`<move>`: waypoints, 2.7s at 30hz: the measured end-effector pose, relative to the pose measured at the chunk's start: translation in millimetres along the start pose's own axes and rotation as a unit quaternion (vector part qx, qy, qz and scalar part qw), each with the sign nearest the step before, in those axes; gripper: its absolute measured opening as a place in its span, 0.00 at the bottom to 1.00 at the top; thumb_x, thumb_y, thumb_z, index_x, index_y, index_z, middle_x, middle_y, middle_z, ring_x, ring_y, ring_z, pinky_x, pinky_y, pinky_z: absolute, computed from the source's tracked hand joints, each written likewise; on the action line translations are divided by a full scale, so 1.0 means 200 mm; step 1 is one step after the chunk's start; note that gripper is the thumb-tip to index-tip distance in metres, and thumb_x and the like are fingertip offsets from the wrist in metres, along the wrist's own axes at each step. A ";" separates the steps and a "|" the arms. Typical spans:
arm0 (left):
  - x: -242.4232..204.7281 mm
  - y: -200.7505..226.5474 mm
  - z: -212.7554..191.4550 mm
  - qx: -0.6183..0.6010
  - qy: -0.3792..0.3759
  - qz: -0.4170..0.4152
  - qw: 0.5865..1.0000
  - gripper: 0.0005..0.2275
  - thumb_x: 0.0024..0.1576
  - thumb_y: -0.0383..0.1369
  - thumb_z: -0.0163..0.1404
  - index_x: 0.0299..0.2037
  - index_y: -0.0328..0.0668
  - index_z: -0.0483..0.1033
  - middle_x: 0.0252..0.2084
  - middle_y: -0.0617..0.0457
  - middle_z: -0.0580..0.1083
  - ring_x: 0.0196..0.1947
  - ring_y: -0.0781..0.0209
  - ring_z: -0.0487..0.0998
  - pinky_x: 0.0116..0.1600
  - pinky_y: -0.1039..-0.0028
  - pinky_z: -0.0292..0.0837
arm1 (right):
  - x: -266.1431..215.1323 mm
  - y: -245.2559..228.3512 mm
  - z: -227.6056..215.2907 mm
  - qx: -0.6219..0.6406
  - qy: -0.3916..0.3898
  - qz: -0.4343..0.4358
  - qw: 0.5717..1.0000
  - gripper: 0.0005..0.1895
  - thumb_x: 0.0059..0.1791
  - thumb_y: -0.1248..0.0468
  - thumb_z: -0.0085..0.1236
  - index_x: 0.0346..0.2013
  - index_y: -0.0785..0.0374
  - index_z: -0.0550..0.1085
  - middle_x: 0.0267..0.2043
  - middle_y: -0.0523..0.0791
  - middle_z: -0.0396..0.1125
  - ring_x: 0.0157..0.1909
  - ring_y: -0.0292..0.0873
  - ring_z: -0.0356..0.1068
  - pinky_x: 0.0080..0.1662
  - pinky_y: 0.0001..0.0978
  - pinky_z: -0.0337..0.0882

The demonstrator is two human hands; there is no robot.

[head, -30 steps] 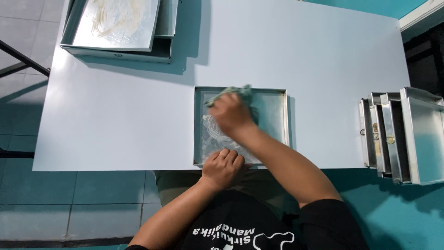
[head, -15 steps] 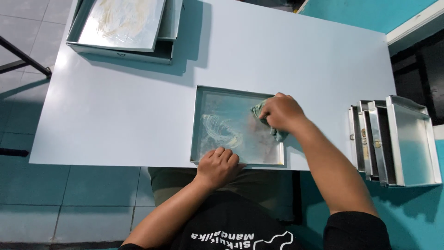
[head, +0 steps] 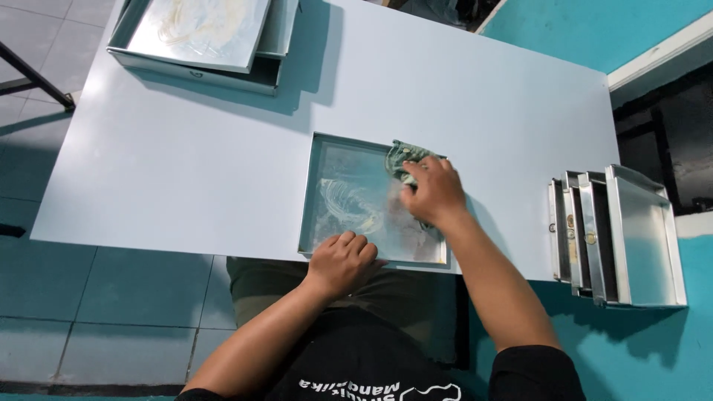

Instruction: The person wipes the surface of a rectangular metal tray with a cloth, then flips it over to wipe the other side. The tray is placed on a white table alongside other similar trays.

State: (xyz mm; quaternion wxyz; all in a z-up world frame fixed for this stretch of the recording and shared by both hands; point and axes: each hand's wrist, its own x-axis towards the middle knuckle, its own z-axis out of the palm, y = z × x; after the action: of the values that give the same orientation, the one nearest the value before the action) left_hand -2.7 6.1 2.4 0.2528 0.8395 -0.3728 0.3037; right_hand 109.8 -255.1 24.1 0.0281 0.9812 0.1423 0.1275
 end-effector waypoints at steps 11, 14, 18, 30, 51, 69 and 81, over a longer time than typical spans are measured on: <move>-0.02 -0.01 0.03 0.011 -0.043 0.009 0.999 0.09 0.56 0.40 0.52 0.29 0.49 0.69 0.26 0.56 0.67 0.27 0.56 0.72 0.29 0.70 0.68 | 0.23 -0.57 -0.03 0.138 -0.041 -0.110 0.984 0.09 0.46 0.55 0.62 0.39 0.41 0.84 0.41 0.42 0.74 0.46 0.52 0.73 0.50 0.48 0.72; -0.03 0.00 0.03 0.013 -0.045 -0.010 0.999 0.09 0.54 0.41 0.53 0.30 0.49 0.70 0.26 0.55 0.68 0.28 0.55 0.73 0.30 0.69 0.69 | 0.21 -0.51 -0.04 0.100 -0.088 -0.121 0.984 0.10 0.45 0.55 0.61 0.40 0.42 0.84 0.42 0.43 0.74 0.47 0.53 0.72 0.51 0.49 0.72; -0.03 0.01 0.01 -0.022 -0.040 -0.039 0.998 0.11 0.59 0.41 0.52 0.30 0.46 0.72 0.26 0.52 0.69 0.28 0.54 0.73 0.32 0.69 0.69 | 0.19 -0.32 -0.17 0.016 -0.191 -0.082 0.978 0.11 0.46 0.57 0.61 0.41 0.41 0.83 0.43 0.40 0.74 0.49 0.51 0.73 0.53 0.46 0.73; -0.03 -0.01 0.04 0.037 0.037 -0.017 0.998 0.10 0.60 0.38 0.48 0.27 0.52 0.67 0.25 0.56 0.64 0.26 0.58 0.68 0.31 0.72 0.62 | 0.27 -0.14 -0.18 0.024 -0.294 -0.027 0.955 0.10 0.48 0.60 0.60 0.41 0.47 0.84 0.44 0.44 0.77 0.50 0.53 0.76 0.55 0.45 0.75; -0.02 -0.01 -0.01 0.006 -0.005 -0.041 0.999 0.06 0.58 0.34 0.49 0.29 0.48 0.70 0.26 0.55 0.67 0.28 0.56 0.70 0.32 0.70 0.63 | 0.27 -0.10 -0.29 -0.006 -0.337 -0.032 0.941 0.09 0.45 0.61 0.60 0.36 0.53 0.86 0.44 0.51 0.77 0.52 0.61 0.74 0.58 0.51 0.74; 0.00 -0.01 0.01 -0.005 -0.005 -0.023 1.000 0.08 0.57 0.39 0.50 0.28 0.48 0.72 0.26 0.57 0.69 0.27 0.57 0.71 0.29 0.71 0.63 | 0.52 -0.73 -0.02 0.170 -0.189 -0.136 0.958 0.02 0.45 0.60 0.65 0.31 0.49 0.82 0.36 0.40 0.75 0.46 0.50 0.76 0.52 0.44 0.75; 0.02 -0.03 -0.02 0.009 -0.015 -0.019 1.000 0.06 0.55 0.36 0.49 0.27 0.50 0.69 0.25 0.58 0.66 0.26 0.59 0.69 0.29 0.72 0.62 | 0.22 0.04 -0.32 -0.002 -0.376 0.039 0.926 0.05 0.43 0.58 0.64 0.31 0.47 0.85 0.37 0.42 0.79 0.48 0.51 0.78 0.51 0.45 0.78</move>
State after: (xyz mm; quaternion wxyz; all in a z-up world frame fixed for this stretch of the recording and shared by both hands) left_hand 3.1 11.1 6.8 0.2457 0.8530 -0.3579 0.2898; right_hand 135.8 -249.6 97.2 0.0769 0.9617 0.0823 -0.2499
